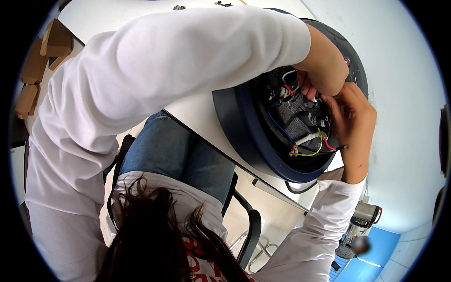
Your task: The person works on the underside of a disassembled electric fan, connecting and securing colored wires to terminal screws using a screwdriver. They repeatedly tighten connections and adjust wire placement within the motor housing.
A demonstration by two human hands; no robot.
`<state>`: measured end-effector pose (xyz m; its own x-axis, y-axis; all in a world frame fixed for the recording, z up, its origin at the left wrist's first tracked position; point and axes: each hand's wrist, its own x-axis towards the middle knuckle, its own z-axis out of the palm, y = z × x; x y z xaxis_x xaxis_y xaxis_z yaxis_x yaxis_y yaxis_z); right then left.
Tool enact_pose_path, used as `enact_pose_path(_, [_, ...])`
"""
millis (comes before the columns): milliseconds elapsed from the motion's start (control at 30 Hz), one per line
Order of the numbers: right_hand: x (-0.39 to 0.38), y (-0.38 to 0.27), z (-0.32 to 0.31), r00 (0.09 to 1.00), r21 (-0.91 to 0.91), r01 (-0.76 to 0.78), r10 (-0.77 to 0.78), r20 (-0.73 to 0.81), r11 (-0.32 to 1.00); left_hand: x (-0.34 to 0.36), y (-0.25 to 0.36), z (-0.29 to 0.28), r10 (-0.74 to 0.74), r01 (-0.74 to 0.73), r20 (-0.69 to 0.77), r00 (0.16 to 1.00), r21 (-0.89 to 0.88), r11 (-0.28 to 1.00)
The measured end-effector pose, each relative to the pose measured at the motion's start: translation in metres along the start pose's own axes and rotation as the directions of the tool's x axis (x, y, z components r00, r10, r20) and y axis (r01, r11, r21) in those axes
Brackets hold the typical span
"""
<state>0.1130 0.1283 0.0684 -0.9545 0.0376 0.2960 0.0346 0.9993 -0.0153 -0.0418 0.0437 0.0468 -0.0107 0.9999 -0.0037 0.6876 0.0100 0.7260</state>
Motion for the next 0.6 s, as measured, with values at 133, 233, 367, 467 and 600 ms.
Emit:
enact_pose_path(133, [0.006,0.001,-0.007,0.997,0.099,-0.056,0.050,0.066,0.994,-0.002,0.001,0.000,0.003,-0.003,-0.018,1.000,-0.020,1.000])
enact_pose_path(233, [0.011,0.009,-0.007,0.988,0.166,-0.100,0.078,0.133,0.981,-0.001,-0.001,0.002,-0.002,-0.001,-0.027,1.000,-0.086,0.996])
enact_pose_path(367, [0.013,0.013,-0.007,0.978,0.185,-0.150,0.118,0.172,0.971,0.000,-0.005,0.002,0.038,-0.039,-0.010,0.999,-0.096,0.995])
enact_pose_path(467, [0.008,0.013,-0.007,0.991,0.253,-0.085,0.054,0.126,0.964,0.003,-0.003,0.000,0.002,-0.001,0.012,1.000,-0.063,0.998])
enact_pose_path(600, [0.003,0.012,-0.009,0.983,0.266,-0.148,0.114,0.141,0.952,0.000,-0.001,0.000,0.009,-0.009,-0.015,1.000,-0.033,0.999])
